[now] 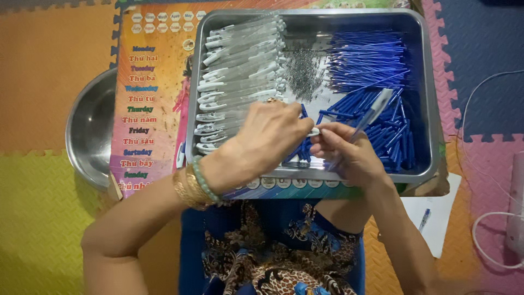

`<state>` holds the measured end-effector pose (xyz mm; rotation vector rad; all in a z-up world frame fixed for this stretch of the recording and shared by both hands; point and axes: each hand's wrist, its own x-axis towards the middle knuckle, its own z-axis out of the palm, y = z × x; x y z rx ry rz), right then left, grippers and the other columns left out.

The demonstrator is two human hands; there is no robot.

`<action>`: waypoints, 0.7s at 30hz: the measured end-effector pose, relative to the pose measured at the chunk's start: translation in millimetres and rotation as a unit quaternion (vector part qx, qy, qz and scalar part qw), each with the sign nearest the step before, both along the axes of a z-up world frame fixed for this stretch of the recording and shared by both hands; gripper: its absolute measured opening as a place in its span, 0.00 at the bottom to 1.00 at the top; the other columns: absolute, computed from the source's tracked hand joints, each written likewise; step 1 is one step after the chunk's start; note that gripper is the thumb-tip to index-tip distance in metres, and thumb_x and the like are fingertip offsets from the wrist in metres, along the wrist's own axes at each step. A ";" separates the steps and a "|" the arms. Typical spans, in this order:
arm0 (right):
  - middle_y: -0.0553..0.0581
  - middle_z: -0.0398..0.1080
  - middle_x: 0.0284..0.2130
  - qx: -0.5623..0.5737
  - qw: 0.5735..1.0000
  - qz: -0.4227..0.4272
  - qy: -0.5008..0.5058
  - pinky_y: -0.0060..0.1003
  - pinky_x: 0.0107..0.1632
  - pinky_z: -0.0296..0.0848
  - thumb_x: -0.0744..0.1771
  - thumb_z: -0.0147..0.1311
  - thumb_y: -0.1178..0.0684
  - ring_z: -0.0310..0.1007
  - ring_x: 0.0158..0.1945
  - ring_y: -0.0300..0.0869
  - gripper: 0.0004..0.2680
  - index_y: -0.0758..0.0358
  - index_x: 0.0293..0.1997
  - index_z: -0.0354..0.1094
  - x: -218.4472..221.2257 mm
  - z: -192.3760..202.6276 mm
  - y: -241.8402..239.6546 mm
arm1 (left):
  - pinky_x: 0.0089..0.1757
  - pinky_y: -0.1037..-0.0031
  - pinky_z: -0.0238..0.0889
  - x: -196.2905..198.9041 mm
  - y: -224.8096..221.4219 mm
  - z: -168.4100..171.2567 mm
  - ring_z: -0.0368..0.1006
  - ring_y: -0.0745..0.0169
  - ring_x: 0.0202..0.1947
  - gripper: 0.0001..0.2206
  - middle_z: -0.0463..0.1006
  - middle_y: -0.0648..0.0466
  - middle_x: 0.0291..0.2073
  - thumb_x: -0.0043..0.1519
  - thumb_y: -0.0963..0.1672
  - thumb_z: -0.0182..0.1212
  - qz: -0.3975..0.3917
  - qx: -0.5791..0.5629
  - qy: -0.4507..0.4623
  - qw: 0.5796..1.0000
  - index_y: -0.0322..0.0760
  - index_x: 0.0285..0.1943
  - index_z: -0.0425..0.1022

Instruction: The person assembles pens by inserting ink refills into white pen barrels and then attaching blue caps, handling the components from a metal tray and placing the finished pens into a metal bowl.

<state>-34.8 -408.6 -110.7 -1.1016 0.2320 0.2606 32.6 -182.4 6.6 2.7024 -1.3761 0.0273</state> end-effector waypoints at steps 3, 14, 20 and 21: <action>0.69 0.82 0.42 -0.079 0.995 -0.035 -0.047 0.38 0.42 0.87 0.73 0.57 0.56 0.87 0.42 0.47 0.12 0.76 0.61 0.72 -3.6 17.4 -4.4 | 0.31 0.52 0.77 -3.2 15.5 23.5 0.81 0.47 0.28 0.16 0.83 0.42 0.37 0.67 0.38 0.60 0.011 -0.002 0.106 0.994 0.46 0.59 0.86; 0.71 0.80 0.36 -0.254 0.957 -0.078 -0.115 0.39 0.35 0.87 0.75 0.58 0.56 0.85 0.35 0.49 0.08 0.75 0.53 0.71 -8.6 50.1 -44.2 | 0.60 0.36 0.67 13.6 42.1 24.4 0.75 0.21 0.65 0.25 0.78 0.28 0.66 0.76 0.46 0.47 -0.021 -0.127 0.494 0.860 0.35 0.82 0.65; 0.65 0.79 0.35 -0.271 0.952 -0.084 -0.110 0.34 0.35 0.83 0.76 0.57 0.54 0.84 0.33 0.45 0.07 0.70 0.51 0.72 -6.5 59.7 -62.1 | 0.54 0.64 0.62 23.5 54.9 -4.7 0.65 0.55 0.59 0.28 0.70 0.47 0.63 0.75 0.53 0.42 -0.013 -0.168 0.528 0.832 0.43 0.84 0.62; 0.59 0.79 0.35 -0.282 0.950 -0.081 -0.111 0.28 0.33 0.80 0.76 0.57 0.54 0.83 0.32 0.42 0.06 0.65 0.49 0.73 -6.0 64.2 -63.7 | 0.68 0.60 0.55 25.6 57.6 -13.7 0.60 0.51 0.80 0.32 0.61 0.47 0.84 0.73 0.58 0.39 -0.047 -0.149 0.506 0.848 0.44 0.85 0.59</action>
